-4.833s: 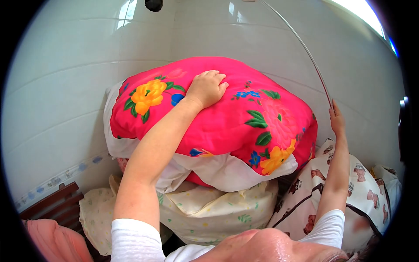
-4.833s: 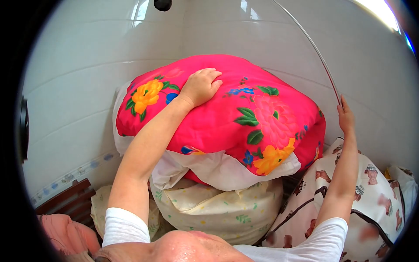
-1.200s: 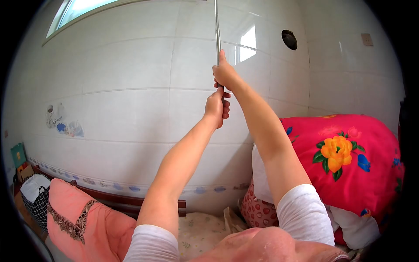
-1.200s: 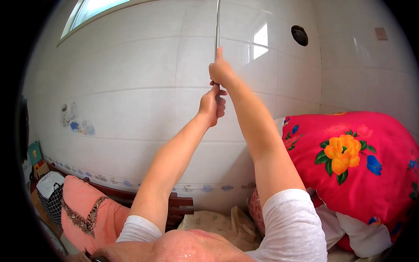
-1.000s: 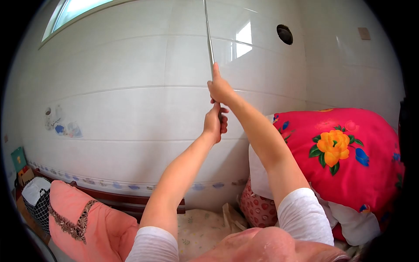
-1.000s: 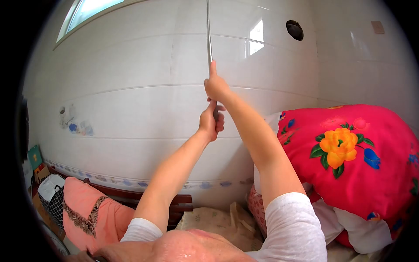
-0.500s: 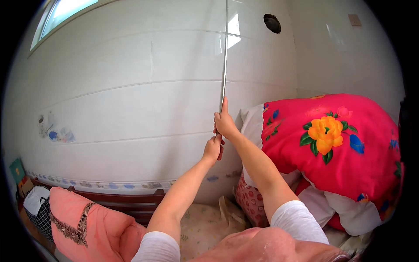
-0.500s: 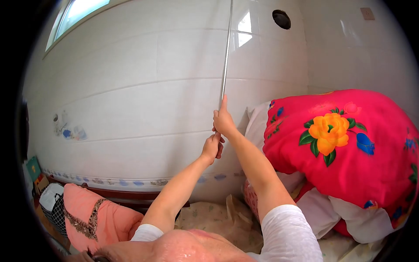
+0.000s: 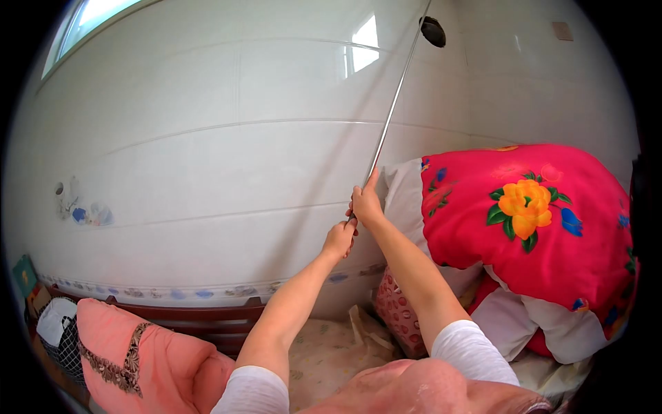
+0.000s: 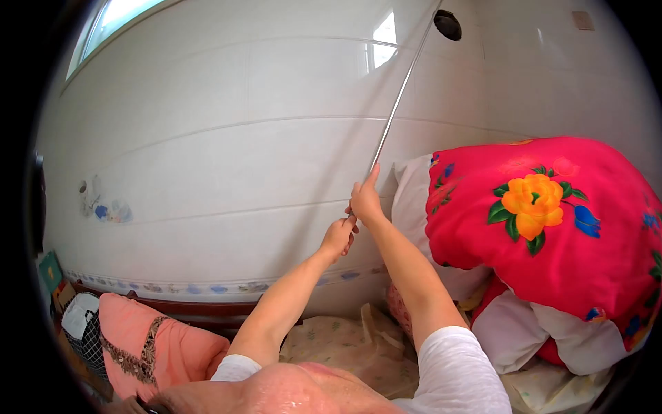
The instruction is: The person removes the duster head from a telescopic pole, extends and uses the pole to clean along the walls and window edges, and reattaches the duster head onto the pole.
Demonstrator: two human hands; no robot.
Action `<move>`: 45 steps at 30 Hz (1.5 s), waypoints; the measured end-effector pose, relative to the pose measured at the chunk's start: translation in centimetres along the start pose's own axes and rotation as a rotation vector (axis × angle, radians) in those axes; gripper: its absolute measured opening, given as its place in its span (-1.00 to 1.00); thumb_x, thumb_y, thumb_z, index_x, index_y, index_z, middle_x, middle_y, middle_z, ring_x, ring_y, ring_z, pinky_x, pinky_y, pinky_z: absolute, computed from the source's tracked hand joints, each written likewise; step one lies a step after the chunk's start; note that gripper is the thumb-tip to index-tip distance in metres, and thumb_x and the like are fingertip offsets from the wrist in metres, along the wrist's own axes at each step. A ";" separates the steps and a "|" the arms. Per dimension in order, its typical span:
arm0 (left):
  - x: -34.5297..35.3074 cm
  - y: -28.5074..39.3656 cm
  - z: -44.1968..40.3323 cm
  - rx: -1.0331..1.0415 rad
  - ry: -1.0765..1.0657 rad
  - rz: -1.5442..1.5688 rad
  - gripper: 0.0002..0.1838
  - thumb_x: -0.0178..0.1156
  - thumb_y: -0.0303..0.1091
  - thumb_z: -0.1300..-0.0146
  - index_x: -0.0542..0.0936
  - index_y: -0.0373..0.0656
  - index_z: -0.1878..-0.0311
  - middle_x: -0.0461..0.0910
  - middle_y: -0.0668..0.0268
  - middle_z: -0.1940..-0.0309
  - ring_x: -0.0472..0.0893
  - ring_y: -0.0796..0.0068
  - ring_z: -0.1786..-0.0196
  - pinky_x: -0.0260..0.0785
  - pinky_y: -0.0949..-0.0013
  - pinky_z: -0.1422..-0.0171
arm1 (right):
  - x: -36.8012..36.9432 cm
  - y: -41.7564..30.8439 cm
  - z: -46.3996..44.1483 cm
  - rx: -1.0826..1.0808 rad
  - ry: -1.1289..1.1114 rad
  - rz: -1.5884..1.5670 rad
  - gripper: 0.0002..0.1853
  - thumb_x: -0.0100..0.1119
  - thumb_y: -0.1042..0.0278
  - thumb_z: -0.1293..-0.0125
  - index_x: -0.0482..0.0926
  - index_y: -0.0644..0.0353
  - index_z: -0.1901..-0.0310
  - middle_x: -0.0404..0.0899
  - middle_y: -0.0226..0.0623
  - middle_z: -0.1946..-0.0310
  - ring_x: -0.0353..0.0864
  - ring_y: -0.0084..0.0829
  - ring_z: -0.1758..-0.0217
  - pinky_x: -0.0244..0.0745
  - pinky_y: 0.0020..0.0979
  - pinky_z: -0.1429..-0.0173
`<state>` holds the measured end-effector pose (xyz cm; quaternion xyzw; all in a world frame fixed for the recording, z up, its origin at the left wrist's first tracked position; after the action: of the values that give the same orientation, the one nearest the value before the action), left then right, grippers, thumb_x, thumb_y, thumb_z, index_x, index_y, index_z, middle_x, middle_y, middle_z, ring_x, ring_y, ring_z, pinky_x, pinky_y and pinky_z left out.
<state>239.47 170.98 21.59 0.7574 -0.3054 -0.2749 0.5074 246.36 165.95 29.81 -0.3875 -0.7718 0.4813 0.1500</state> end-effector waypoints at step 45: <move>-16.4 -8.5 38.7 -0.485 -0.558 0.012 -0.81 0.14 -0.27 -0.11 0.53 -0.22 0.39 0.42 0.38 0.42 0.31 0.59 0.27 0.14 0.45 0.20 | 26.1 14.3 37.0 0.250 -0.549 -0.156 -0.37 -0.13 0.55 -0.27 -0.24 0.34 -0.26 0.40 -0.23 0.41 0.51 -0.44 0.52 0.45 -0.45 0.46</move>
<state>202.06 162.42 2.49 0.5090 -0.3625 -0.5323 0.5711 213.42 165.52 -4.35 -0.1613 -0.7458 0.6461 0.0188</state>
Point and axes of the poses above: each hand's wrist, its own z-axis away from the middle knuckle, its own x-axis out of the palm, y = z × x, the point moved 6 cm from there along -z, towards the middle knuckle
